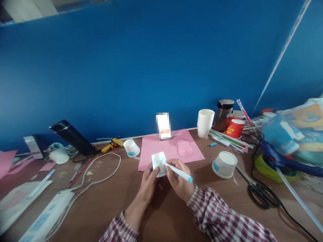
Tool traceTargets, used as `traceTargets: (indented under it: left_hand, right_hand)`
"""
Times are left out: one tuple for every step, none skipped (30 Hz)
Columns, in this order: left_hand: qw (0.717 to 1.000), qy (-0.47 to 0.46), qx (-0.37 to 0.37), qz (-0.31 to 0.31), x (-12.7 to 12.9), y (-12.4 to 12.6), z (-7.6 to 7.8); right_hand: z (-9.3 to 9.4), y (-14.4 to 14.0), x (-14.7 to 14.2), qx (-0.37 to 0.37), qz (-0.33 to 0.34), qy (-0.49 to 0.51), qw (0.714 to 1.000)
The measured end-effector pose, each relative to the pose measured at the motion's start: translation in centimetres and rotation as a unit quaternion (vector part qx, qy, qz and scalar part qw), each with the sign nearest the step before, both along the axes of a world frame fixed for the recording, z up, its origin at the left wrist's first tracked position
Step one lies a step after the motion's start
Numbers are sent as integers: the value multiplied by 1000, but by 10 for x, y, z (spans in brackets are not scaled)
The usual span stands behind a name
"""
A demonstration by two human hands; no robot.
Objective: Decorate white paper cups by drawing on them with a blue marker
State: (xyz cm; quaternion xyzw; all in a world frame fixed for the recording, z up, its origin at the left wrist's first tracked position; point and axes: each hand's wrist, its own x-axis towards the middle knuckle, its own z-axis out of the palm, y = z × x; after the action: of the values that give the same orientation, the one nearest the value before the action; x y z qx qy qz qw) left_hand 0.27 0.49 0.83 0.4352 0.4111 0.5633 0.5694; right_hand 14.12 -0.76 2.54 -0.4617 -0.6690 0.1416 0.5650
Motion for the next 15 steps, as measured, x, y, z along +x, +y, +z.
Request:
traceTargets:
  left_hand:
    - [1000,-1,3,-3,0,0,0]
    - [1000,-1,6,-8,0,0,0]
    - [1000,0,9,-11,0,0,-1]
    - [1000,2,9,-9,-1,0,-1]
    - [1000,5,8,-6,-1,0,-2]
    - [1000,8,8,-6,-1,0,-2]
    - [1000,9,8,-7,-1,0,-2]
    - [1000,10,8,-8,-1,0,-2]
    - [1000,11,9,-8,-1,0,-1]
    - [1000,12,10,-9,-1,0,-1]
    - [1000,13,10,-10,-1,-1,0]
    - [1000,14,9,-11,-1,-1,0]
    - [1000,15,9,-12,-1,-1,1]
    - [1000,15,9,-14,-2,-1,1]
    - [1000,14,10,-15,-2,-1,1]
  right_hand:
    - [0,0,0,-1,-2,-1,1000]
    - [1,0,0,-2,-3,-3,1000]
    - [1,0,0,-2,-5,-5,1000]
    - [1,0,0,-2,-4,-7,1000]
    - [1,0,0,-1,-4,-8,1000]
    - [0,0,0,0,-3,-9,1000]
    - [0,0,0,1,-2,-9,1000]
    - [0,0,0,2,-2,-9,1000]
    - [-1,0,0,2,-2,-8,1000]
    - [-1,0,0,1,-3,-8,1000]
    - [-1,0,0,-2,-3,-8,1000]
    - [-1,0,0,-6,-3,-9,1000]
    - [-1,0,0,-9,-1,-10,1000]
    - [-1,0,0,-11,0,-9,1000]
    - [0,-1,0,-13,1,-9,1000]
